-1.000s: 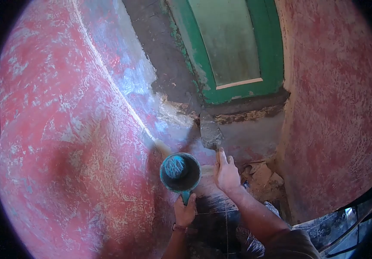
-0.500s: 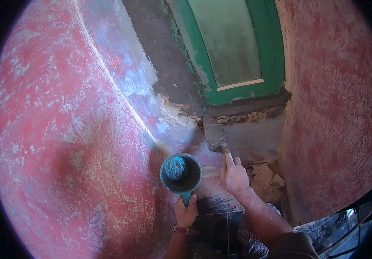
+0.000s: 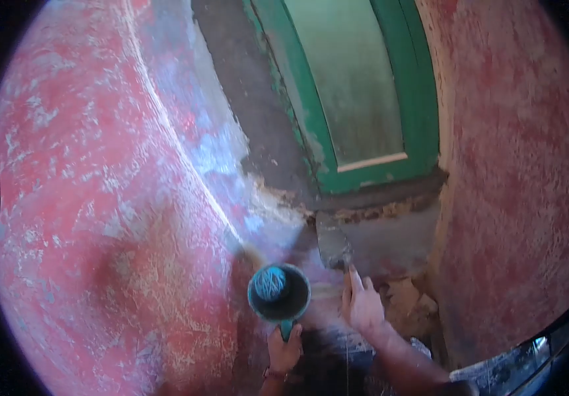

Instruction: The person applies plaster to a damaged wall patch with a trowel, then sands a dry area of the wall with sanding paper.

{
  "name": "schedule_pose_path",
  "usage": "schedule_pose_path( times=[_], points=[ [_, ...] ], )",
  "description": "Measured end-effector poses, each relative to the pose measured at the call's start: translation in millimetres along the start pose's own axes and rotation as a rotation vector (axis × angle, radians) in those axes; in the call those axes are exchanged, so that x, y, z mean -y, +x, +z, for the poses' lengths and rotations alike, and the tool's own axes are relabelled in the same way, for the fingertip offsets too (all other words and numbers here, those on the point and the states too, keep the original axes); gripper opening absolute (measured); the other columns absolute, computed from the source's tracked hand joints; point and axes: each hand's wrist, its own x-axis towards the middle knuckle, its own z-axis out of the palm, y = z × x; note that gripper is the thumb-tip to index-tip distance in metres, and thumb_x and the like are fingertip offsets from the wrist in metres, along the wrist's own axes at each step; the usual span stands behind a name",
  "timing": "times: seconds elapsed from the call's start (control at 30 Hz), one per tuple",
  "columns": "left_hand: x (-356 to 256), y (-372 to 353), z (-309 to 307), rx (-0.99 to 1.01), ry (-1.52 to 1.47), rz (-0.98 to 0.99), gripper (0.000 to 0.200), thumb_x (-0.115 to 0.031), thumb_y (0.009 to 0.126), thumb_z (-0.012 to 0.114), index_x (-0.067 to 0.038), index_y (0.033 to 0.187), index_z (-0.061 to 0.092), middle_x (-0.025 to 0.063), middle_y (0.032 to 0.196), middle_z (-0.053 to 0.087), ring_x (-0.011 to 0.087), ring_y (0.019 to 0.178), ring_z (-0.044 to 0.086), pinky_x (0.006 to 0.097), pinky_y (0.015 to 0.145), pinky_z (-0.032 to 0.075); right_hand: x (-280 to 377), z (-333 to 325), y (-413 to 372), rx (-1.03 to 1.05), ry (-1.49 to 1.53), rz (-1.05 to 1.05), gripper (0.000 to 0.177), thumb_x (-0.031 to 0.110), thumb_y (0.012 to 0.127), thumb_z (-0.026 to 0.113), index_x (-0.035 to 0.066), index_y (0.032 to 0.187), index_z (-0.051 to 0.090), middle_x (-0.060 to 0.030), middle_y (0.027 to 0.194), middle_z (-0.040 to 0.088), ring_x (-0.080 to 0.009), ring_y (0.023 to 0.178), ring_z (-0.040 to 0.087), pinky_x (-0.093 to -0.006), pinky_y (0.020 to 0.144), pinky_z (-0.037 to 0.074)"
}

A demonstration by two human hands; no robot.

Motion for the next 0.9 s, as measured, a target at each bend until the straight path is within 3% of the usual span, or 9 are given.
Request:
schedule_pose_path(
  times=[0.07, 0.1, 0.17, 0.3, 0.5, 0.6, 0.7, 0.8, 0.9],
  points=[
    [-31, -15, -1, 0.003, -0.155, -0.163, 0.032, -0.029, 0.1, 0.074, 0.001, 0.104, 0.06, 0.0086, 0.066, 0.063, 0.0174, 0.057, 0.064, 0.0374, 0.056, 0.05, 17, -12, 10, 0.045, 0.033, 0.083, 0.063, 0.015, 0.097, 0.061, -0.003, 0.154, 0.042, -0.0354, 0.127, 0.061, -0.054, 0.102, 0.064, -0.0581, 0.09, 0.056],
    [-20, -13, 0, 0.004, -0.127, -0.138, 0.032, -0.028, 0.1, 0.074, 0.001, 0.104, 0.06, 0.0085, 0.065, 0.063, 0.0174, 0.058, 0.064, 0.0375, 0.056, 0.05, 25, -13, 11, 0.076, 0.055, 0.138, 0.064, 0.013, 0.096, 0.063, -0.005, 0.153, 0.042, -0.0361, 0.131, 0.061, -0.0541, 0.108, 0.062, -0.0572, 0.095, 0.055],
    [13, -11, 2, 0.012, -0.071, -0.093, 0.032, -0.028, 0.1, 0.074, 0.001, 0.105, 0.06, 0.0084, 0.065, 0.062, 0.0173, 0.058, 0.063, 0.0377, 0.057, 0.049, 20, 2, 28, 0.082, 0.016, 0.158, 0.065, 0.015, 0.096, 0.063, -0.005, 0.154, 0.041, -0.0364, 0.129, 0.061, -0.0542, 0.106, 0.063, -0.058, 0.094, 0.055],
    [-6, -15, -5, 0.03, -0.073, -0.11, 0.03, -0.026, 0.1, 0.074, 0.001, 0.106, 0.061, 0.0074, 0.066, 0.061, 0.0154, 0.057, 0.062, 0.0364, 0.056, 0.049, 25, 9, 24, 0.122, -0.042, 0.214, 0.065, 0.021, 0.101, 0.058, 0.002, 0.158, 0.036, -0.0354, 0.119, 0.059, -0.0567, 0.094, 0.067, -0.0621, 0.083, 0.057],
    [-25, -18, -6, -0.023, -0.116, -0.152, 0.031, -0.027, 0.1, 0.074, 0.0, 0.107, 0.061, 0.0066, 0.067, 0.062, 0.0144, 0.058, 0.061, 0.0356, 0.056, 0.049, 25, 2, -4, 0.111, 0.026, 0.173, 0.064, 0.018, 0.098, 0.06, 0.002, 0.157, 0.04, -0.0356, 0.12, 0.061, -0.0557, 0.1, 0.065, -0.0596, 0.086, 0.057],
    [-28, -19, -7, -0.015, -0.125, -0.159, 0.031, -0.027, 0.1, 0.074, 0.001, 0.107, 0.061, 0.0065, 0.067, 0.062, 0.014, 0.059, 0.061, 0.0353, 0.056, 0.049, 43, -11, 17, -0.018, 0.097, 0.163, 0.064, 0.017, 0.098, 0.059, 0.0, 0.157, 0.04, -0.0354, 0.118, 0.061, -0.0553, 0.099, 0.065, -0.0591, 0.085, 0.057],
    [-14, -20, -3, 0.005, -0.108, -0.133, 0.031, -0.027, 0.1, 0.074, 0.0, 0.107, 0.061, 0.0065, 0.067, 0.063, 0.0136, 0.059, 0.061, 0.0352, 0.056, 0.049, 28, 2, 36, -0.009, 0.039, 0.177, 0.065, 0.018, 0.098, 0.06, 0.0, 0.157, 0.039, -0.0357, 0.118, 0.06, -0.0554, 0.099, 0.065, -0.06, 0.084, 0.056],
    [-21, -19, -5, 0.014, -0.078, -0.125, 0.029, -0.026, 0.1, 0.074, 0.0, 0.105, 0.062, 0.0064, 0.066, 0.063, 0.0138, 0.059, 0.061, 0.035, 0.057, 0.049, 32, 1, 26, 0.127, -0.017, 0.275, 0.063, 0.017, 0.098, 0.06, -0.001, 0.155, 0.041, -0.0356, 0.118, 0.06, -0.0553, 0.1, 0.065, -0.0586, 0.085, 0.056],
    [-29, -21, -6, -0.002, -0.052, -0.115, 0.028, -0.026, 0.1, 0.074, -0.001, 0.103, 0.063, 0.0064, 0.066, 0.063, 0.0143, 0.059, 0.061, 0.0349, 0.057, 0.049, 19, 2, 5, 0.129, -0.019, 0.161, 0.061, 0.02, 0.098, 0.062, -0.002, 0.152, 0.045, -0.0359, 0.118, 0.062, -0.0552, 0.101, 0.065, -0.0565, 0.087, 0.056]
  ],
)
